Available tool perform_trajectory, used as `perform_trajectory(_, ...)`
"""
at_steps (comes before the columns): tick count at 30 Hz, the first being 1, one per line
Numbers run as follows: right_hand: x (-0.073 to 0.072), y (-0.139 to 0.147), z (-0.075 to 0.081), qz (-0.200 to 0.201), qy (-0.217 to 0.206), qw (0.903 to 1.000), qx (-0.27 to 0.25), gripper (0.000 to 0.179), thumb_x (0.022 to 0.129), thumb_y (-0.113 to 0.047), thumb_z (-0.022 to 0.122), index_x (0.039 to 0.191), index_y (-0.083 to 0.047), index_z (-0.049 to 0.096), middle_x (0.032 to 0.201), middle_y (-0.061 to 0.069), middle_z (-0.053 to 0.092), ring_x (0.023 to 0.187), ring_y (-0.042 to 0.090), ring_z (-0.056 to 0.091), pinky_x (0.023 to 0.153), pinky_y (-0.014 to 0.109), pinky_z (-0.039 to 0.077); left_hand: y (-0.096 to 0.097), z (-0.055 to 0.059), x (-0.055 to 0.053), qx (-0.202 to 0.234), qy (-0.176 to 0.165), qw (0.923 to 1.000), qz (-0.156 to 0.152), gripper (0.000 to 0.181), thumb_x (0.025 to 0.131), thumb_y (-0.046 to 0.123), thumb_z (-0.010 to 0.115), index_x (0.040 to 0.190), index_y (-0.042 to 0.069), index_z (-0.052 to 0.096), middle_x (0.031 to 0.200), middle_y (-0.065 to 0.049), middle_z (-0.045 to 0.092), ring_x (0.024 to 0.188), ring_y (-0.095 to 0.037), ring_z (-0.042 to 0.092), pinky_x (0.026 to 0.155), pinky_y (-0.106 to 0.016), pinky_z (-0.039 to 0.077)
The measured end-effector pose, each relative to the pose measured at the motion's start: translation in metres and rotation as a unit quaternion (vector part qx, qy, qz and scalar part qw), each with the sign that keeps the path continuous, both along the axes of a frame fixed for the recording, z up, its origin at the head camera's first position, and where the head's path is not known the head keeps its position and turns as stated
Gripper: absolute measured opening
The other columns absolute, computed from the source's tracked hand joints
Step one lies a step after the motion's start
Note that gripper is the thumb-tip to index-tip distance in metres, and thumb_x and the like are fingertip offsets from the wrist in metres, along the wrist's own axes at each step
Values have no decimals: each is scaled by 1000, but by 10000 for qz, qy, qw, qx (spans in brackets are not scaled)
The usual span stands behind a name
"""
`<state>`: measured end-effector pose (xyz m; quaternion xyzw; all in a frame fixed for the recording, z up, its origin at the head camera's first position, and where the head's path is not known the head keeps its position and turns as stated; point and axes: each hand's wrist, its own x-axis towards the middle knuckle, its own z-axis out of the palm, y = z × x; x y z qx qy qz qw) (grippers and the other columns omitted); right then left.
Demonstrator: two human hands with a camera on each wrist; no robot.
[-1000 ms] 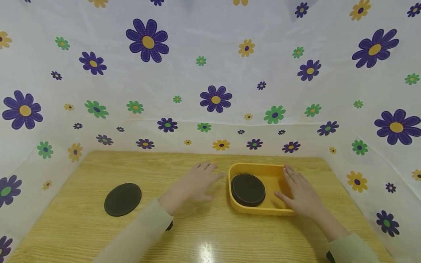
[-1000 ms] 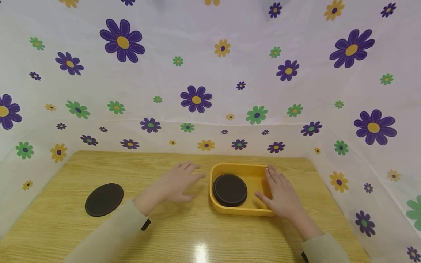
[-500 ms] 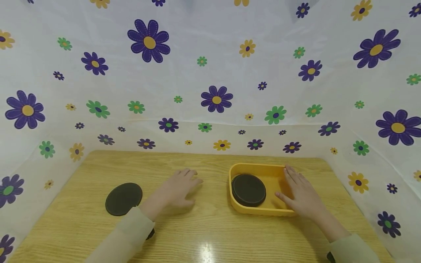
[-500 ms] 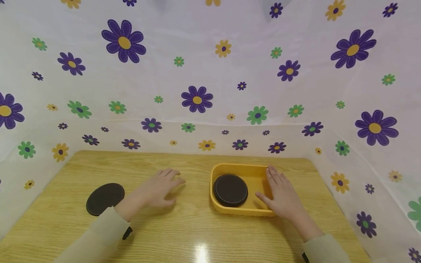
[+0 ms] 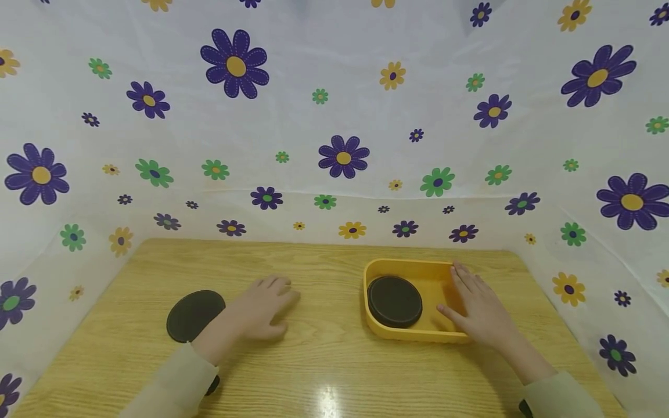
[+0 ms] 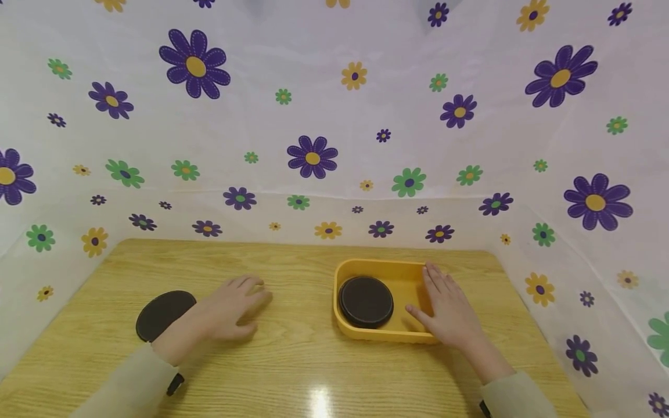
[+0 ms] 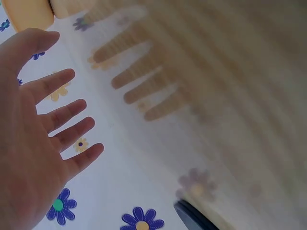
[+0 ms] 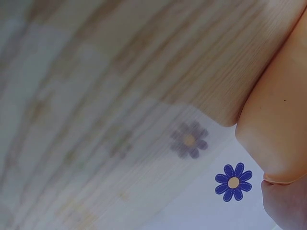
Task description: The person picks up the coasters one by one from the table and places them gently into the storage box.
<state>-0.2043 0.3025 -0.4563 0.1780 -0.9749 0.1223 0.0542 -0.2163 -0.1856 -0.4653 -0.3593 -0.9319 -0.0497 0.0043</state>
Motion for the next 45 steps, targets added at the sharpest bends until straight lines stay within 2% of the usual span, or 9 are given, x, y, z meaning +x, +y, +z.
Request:
perform_trajectory(9, -1, 2, 0, 4, 49, 10000, -42, 93, 102, -52, 60, 163, 10, 26, 173, 29, 21, 159, 49, 25, 132, 56, 16, -21, 7, 12, 7, 50, 9997, 255, 61, 88, 32, 76, 143, 12, 60, 151, -24, 53, 141, -48, 48, 111, -71, 42)
perform_trajectory(14, -1, 2, -1, 32, 144, 9999, -74, 93, 103, -51, 61, 163, 10, 26, 173, 28, 21, 159, 49, 25, 135, 44, 6, -33, 9, 17, -1, 28, 9987, 514, 68, 83, 32, 83, 145, 16, 59, 153, -24, 52, 142, -49, 48, 107, -73, 44)
perform_trajectory(17, -2, 1, -1, 53, 162, 9998, -81, 93, 103, -52, 60, 163, 10, 26, 173, 28, 21, 159, 49, 25, 135, 44, 6, -41, 10, 19, 17, 8, 9979, 640, 71, 81, 32, 86, 146, 19, 59, 155, -24, 50, 142, -49, 47, 105, -74, 44)
perform_trajectory(20, -2, 1, 0, 62, 161, 9998, -92, 93, 103, -52, 60, 163, 10, 27, 173, 28, 22, 158, 49, 26, 135, 49, 11, -48, 10, 21, 9, 8, 9971, 758, 72, 80, 34, 88, 146, 21, 59, 156, -23, 49, 142, -49, 47, 103, -76, 45)
perform_trajectory(27, -3, 2, -2, 68, 74, 9999, -60, 92, 103, -51, 59, 163, 11, 26, 172, 30, 22, 159, 50, 23, 135, 41, 1, -66, 9, 29, 80, -14, 9951, 984, 71, 79, 36, 90, 144, 25, 62, 157, -23, 49, 142, -52, 47, 101, -77, 45)
perform_trajectory(31, -3, 3, -3, 68, 131, 9999, -38, 92, 103, -52, 59, 163, 11, 26, 172, 30, 23, 159, 50, 24, 135, 39, 1, -77, 8, 32, 132, 43, 9939, 1091, 73, 77, 35, 92, 143, 26, 63, 157, -22, 49, 140, -53, 47, 100, -78, 45)
perform_trajectory(35, -3, 3, -4, 42, 116, 9999, -15, 93, 103, -52, 60, 163, 10, 27, 173, 28, 22, 159, 49, 24, 135, 46, 8, -86, 7, 34, 162, 131, 9930, 1161, 74, 75, 36, 93, 143, 26, 64, 155, -22, 50, 139, -51, 48, 96, -77, 47)
perform_trajectory(39, -4, 2, -3, 23, 73, 10000, 44, 94, 102, -54, 60, 163, 10, 28, 173, 28, 23, 160, 48, 24, 129, 60, 22, -94, 7, 35, 176, 199, 9918, 1247, 75, 74, 36, 94, 142, 25, 65, 153, -22, 52, 138, -51, 50, 94, -77, 49)
perform_trajectory(45, -3, 3, -3, 0, 43, 10000, 85, 94, 102, -54, 60, 162, 10, 28, 173, 28, 23, 159, 48, 25, 127, 63, 26, -104, 5, 33, 213, 168, 9902, 1370, 72, 74, 34, 94, 140, 23, 67, 149, -25, 53, 134, -52, 52, 91, -75, 51)
